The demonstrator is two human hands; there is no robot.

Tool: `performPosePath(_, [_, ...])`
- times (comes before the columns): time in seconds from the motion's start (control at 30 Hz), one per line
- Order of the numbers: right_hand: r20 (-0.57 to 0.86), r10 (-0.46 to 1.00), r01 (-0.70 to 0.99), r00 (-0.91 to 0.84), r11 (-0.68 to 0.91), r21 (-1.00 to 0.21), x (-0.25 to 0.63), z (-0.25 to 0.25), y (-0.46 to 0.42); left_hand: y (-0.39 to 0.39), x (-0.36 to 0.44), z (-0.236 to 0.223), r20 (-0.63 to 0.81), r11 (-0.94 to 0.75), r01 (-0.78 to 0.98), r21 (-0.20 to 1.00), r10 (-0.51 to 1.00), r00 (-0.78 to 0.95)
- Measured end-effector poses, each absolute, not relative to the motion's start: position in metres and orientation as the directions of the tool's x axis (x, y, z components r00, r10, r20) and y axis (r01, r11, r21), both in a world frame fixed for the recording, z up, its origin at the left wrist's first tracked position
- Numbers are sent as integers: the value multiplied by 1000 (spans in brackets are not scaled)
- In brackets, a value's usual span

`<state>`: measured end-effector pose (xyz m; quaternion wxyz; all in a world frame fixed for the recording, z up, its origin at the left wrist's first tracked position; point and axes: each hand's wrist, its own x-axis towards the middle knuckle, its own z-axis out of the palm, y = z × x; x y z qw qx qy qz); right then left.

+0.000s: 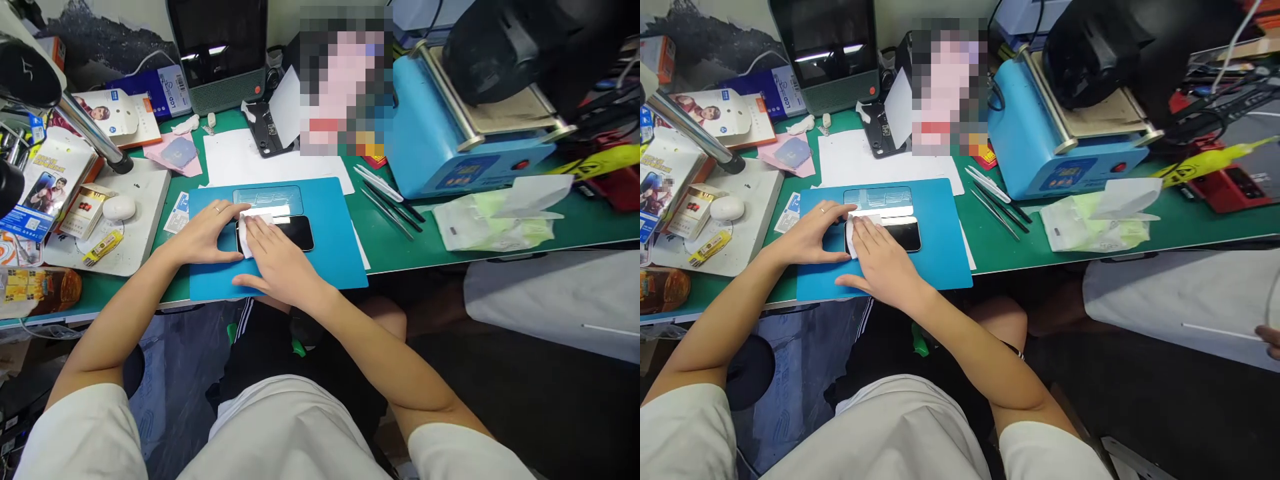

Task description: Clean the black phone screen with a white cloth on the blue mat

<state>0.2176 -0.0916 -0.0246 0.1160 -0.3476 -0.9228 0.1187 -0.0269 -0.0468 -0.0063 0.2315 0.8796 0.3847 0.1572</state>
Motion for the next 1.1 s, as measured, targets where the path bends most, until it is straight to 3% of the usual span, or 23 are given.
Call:
performPosePath(0.37, [79,782,735,-618,611,-295,260,-27,-95,-49,-25,-2,42,-533,633,561,782,621])
performPosePath(0.63, [144,703,642,-697,701,-311,205,-22,-90,-47,-26,0,48,-543,647,535,784,619])
performPosePath(0.87, [161,653,594,-740,747,-298,251,-26,-119,-46,-26,-1,35,-539,646,540,782,622])
performPosePath(1.1, [104,695,637,-711,700,-322,250,-25,-88,-46,-25,-1,11,-521,659,542,789,615])
